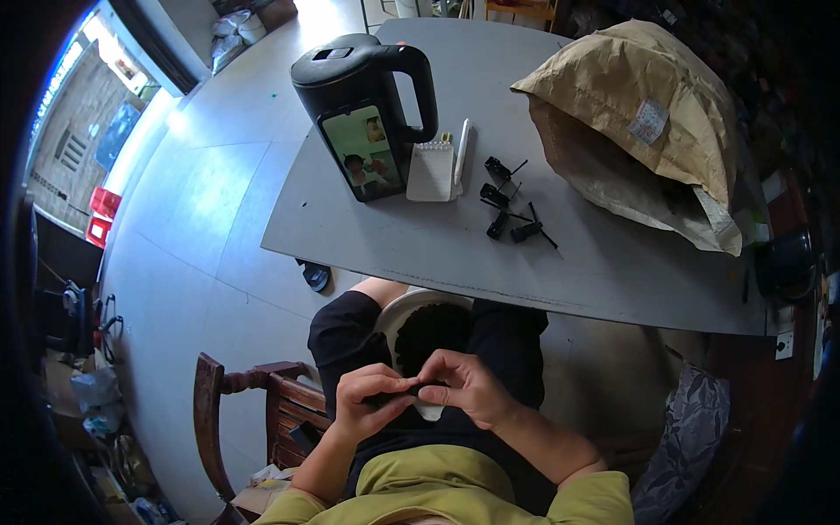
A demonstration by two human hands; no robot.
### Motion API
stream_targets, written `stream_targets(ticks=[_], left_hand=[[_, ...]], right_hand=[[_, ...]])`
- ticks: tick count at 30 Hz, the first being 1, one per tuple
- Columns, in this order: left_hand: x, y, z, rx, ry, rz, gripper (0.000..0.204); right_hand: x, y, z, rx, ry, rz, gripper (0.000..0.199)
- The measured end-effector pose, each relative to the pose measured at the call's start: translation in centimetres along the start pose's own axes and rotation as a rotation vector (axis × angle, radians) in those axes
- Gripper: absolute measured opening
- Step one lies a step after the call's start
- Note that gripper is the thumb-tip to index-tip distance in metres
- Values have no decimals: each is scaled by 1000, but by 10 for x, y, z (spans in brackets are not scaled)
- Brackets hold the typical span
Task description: Assembling small black plastic components by hand at a workbench.
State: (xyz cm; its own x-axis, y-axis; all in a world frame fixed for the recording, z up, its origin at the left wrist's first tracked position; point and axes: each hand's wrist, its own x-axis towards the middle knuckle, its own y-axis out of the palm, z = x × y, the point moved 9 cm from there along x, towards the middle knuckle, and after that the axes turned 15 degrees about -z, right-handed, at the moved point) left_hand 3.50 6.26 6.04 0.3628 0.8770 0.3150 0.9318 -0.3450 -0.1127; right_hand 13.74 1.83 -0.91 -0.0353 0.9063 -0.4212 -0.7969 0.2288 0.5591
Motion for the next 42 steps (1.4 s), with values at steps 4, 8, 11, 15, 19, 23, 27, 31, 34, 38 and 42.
stream_targets(ticks=[4,8,11,15,19,23,27,31,34,38,42], left_hand=[[-3,3,-14,138,135,20,20],[-17,5,-13,147,136,52,22],[-19,4,-10,98,70,63,28],[-13,4,-15,112,213,126,38],[-5,-9,-27,171,306,-35,31],[-9,-6,-11,175,204,-154,37],[-14,2,-12,160,182,-1,34],[-29,19,-29,-32,256,337,27],[-43,31,-38,-139,319,465,24],[-43,30,-35,-143,295,473,24],[-24,32,2,169,135,401,26]], right_hand=[[4,-3,-15,262,54,76,14],[-3,-8,-33,312,131,91,14],[-10,1,-31,286,207,99,10],[-15,11,-25,81,346,119,17],[-12,23,-11,171,107,171,53],[-9,16,-20,122,79,50,48],[-20,13,-21,-202,-29,80,27],[-57,37,-25,-410,24,619,23],[-76,45,-29,-577,-104,681,23],[-77,41,-29,-654,-86,560,21],[-35,9,0,-1045,-583,234,22]])
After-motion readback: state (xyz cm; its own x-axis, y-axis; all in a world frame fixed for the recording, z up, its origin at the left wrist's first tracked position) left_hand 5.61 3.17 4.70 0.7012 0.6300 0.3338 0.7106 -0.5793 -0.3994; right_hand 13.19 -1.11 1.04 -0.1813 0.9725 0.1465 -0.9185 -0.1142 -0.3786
